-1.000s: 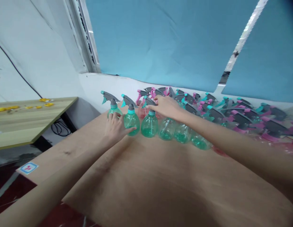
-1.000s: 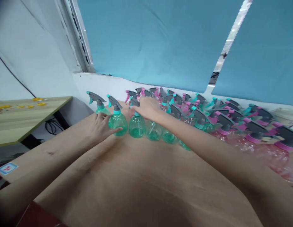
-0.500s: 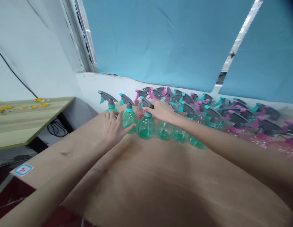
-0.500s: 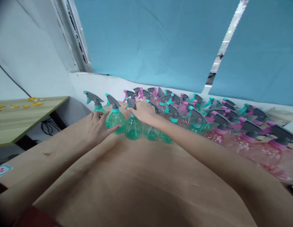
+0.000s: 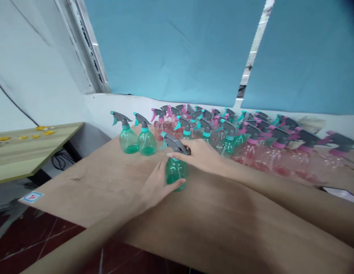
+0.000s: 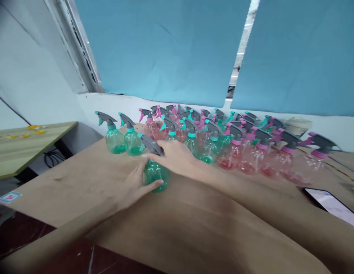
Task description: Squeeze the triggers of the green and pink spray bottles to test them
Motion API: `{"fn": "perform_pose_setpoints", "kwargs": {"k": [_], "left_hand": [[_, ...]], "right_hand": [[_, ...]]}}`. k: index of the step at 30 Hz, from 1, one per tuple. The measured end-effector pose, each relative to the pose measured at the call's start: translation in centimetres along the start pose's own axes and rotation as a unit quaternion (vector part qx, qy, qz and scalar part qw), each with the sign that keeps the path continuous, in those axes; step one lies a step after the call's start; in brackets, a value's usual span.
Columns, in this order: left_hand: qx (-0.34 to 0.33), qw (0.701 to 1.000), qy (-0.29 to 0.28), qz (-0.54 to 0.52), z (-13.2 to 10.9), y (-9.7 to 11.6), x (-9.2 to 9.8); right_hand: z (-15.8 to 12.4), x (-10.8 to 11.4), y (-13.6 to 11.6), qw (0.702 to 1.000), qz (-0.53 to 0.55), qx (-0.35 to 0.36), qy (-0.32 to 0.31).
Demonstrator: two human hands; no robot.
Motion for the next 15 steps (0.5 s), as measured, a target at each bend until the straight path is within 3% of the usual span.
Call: {"fn": "perform_pose_setpoints", "kwargs": {"k": [4,7,11,15], "left_hand": [[-0.008,0.998,-0.050,-0.045,-0.9,4.0,-1.0],[-0.044,0.994,-0.068,-0.074,-0.8,7.4,-2.2],[-0.090,0.984,-0.101,-0.119,0.0,11.8,-4.6],[-0.164,0.966,-0.115,-0.162,0.9,15.8,-6.7]], "right_hand": [[-4.1,1.9,1.4,0.996,0.080,0.019,-0.034],[-7.0,3.4,3.1,0.991,0.132,0.016,-0.027],[-10.6,5.1,5.3,0.987,0.153,-0.045,0.027],[-14.0,6.7,6.7,0.970,0.195,-0.081,0.120]]}}
Point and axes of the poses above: each hand's wrist, its own z-axis towards the middle knuckle, its own x-axis out of the back of the hand, y = z × x, the point moved 3 cm from there along z, towards the middle knuckle, and after that the axes turned 14 degrees about z, right-handed, at the moved point
